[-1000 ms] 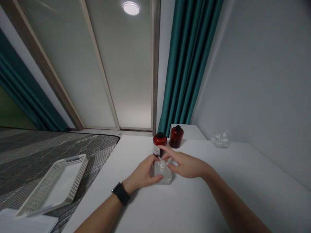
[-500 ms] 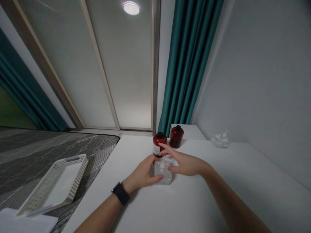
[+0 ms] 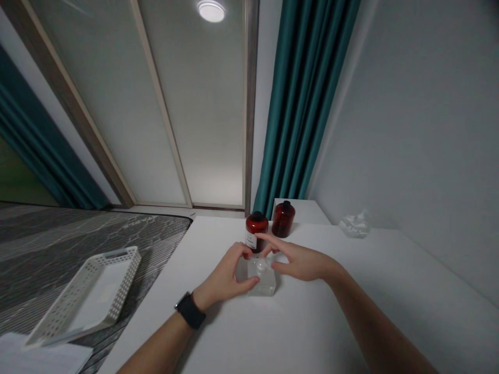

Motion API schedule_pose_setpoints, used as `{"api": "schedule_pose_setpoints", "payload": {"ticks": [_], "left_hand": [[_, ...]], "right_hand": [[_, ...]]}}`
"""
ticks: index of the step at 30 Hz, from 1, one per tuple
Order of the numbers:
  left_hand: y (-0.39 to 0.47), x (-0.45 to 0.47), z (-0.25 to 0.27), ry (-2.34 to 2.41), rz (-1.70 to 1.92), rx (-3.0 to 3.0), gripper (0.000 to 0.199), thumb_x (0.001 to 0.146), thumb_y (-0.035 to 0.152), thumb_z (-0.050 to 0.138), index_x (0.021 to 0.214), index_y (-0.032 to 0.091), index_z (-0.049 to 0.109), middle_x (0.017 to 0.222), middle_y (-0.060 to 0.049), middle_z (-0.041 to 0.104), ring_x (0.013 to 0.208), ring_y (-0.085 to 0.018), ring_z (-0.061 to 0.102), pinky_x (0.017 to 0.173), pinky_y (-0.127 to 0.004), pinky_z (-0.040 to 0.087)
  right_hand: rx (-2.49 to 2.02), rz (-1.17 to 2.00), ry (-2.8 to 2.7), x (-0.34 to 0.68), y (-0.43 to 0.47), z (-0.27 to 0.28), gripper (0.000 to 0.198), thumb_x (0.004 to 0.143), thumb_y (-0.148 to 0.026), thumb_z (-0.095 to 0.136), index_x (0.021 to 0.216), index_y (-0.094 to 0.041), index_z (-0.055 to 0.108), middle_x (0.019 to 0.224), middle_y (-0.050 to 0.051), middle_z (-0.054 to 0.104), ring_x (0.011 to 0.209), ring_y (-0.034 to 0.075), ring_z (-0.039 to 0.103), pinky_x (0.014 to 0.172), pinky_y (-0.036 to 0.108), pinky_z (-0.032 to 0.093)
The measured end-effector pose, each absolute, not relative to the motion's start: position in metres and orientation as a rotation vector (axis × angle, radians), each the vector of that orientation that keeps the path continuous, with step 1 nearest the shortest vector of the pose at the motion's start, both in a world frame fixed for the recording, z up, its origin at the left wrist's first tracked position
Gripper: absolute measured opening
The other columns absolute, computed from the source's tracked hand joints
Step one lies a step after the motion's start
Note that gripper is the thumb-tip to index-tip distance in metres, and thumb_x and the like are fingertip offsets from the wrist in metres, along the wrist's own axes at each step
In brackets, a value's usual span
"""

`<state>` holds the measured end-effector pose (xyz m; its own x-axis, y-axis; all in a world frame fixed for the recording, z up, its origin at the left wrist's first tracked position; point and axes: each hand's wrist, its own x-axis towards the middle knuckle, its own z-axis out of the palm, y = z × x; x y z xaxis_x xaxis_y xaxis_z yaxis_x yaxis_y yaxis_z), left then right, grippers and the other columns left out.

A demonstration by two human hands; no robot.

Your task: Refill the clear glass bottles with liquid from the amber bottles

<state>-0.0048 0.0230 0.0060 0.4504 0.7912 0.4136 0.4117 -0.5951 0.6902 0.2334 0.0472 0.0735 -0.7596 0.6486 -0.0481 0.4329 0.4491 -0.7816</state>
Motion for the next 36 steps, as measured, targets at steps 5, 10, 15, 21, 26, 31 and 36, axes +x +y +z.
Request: {"api": "schedule_pose_setpoints", "payload": {"ticks": [5, 10, 15, 21, 26, 31, 36], "left_hand": [[0.021, 0.0, 0.006, 1.017, 1.061, 2.14, 0.021, 0.081, 0.02, 0.064, 0.098, 0.021, 0.051, 0.1, -0.004, 0.055, 0.095, -0.022, 0.055, 0.087, -0.037, 0.046], [0.02, 0.005, 0.005, 1.038, 1.07, 2.163, 0.023, 0.08, 0.022, 0.07, 0.094, 0.021, 0.052, 0.099, -0.004, 0.057, 0.096, -0.024, 0.053, 0.087, -0.037, 0.044], [0.019, 0.007, 0.004, 1.043, 1.092, 2.12, 0.017, 0.085, 0.023, 0.067, 0.091, 0.021, 0.051, 0.096, -0.003, 0.056, 0.096, -0.023, 0.052, 0.085, -0.036, 0.043], [0.02, 0.006, 0.004, 1.022, 1.106, 2.117, 0.015, 0.085, 0.018, 0.064, 0.093, 0.021, 0.051, 0.096, -0.003, 0.054, 0.095, -0.022, 0.052, 0.085, -0.035, 0.043], [0.021, 0.006, 0.002, 1.004, 1.102, 2.118, 0.016, 0.084, 0.017, 0.064, 0.095, 0.02, 0.052, 0.097, -0.003, 0.054, 0.095, -0.022, 0.052, 0.085, -0.035, 0.043], [0.02, 0.006, 0.0, 1.017, 1.122, 2.089, 0.02, 0.082, 0.02, 0.068, 0.094, 0.02, 0.053, 0.097, -0.003, 0.055, 0.094, -0.022, 0.052, 0.084, -0.034, 0.042], [0.022, 0.005, -0.001, 1.023, 1.127, 2.036, 0.021, 0.082, 0.019, 0.066, 0.097, 0.02, 0.052, 0.096, -0.002, 0.055, 0.089, -0.02, 0.052, 0.082, -0.033, 0.043]], "right_hand": [[-0.92, 1.262, -2.395, 0.231, 0.048, 0.072, 0.069, 0.093, -0.01, 0.046, 0.156, -0.022, 0.021, 0.131, 0.01, 0.064, 0.121, 0.024, 0.058, 0.104, 0.043, 0.042], [-0.979, 1.232, -2.38, 0.229, 0.05, 0.067, 0.061, 0.095, -0.012, 0.044, 0.154, -0.019, 0.028, 0.117, 0.009, 0.067, 0.113, 0.022, 0.06, 0.105, 0.044, 0.042], [-0.966, 1.202, -2.367, 0.227, 0.048, 0.07, 0.059, 0.095, -0.013, 0.046, 0.152, -0.021, 0.032, 0.12, 0.009, 0.068, 0.109, 0.022, 0.062, 0.101, 0.045, 0.045], [-0.979, 1.211, -2.357, 0.227, 0.049, 0.07, 0.059, 0.095, -0.011, 0.045, 0.151, -0.02, 0.032, 0.114, 0.008, 0.069, 0.106, 0.021, 0.062, 0.102, 0.044, 0.045], [-0.894, 1.21, -2.368, 0.228, 0.051, 0.064, 0.062, 0.094, -0.012, 0.049, 0.152, -0.024, 0.033, 0.12, 0.008, 0.067, 0.116, 0.023, 0.059, 0.106, 0.045, 0.042], [-0.804, 1.209, -2.437, 0.224, 0.049, 0.063, 0.075, 0.088, -0.01, 0.056, 0.155, -0.023, 0.025, 0.127, 0.009, 0.063, 0.118, 0.024, 0.058, 0.108, 0.044, 0.039], [-0.884, 1.171, -2.425, 0.22, 0.048, 0.06, 0.08, 0.087, -0.011, 0.058, 0.157, -0.024, 0.021, 0.121, 0.008, 0.062, 0.101, 0.021, 0.061, 0.097, 0.041, 0.046]]}}
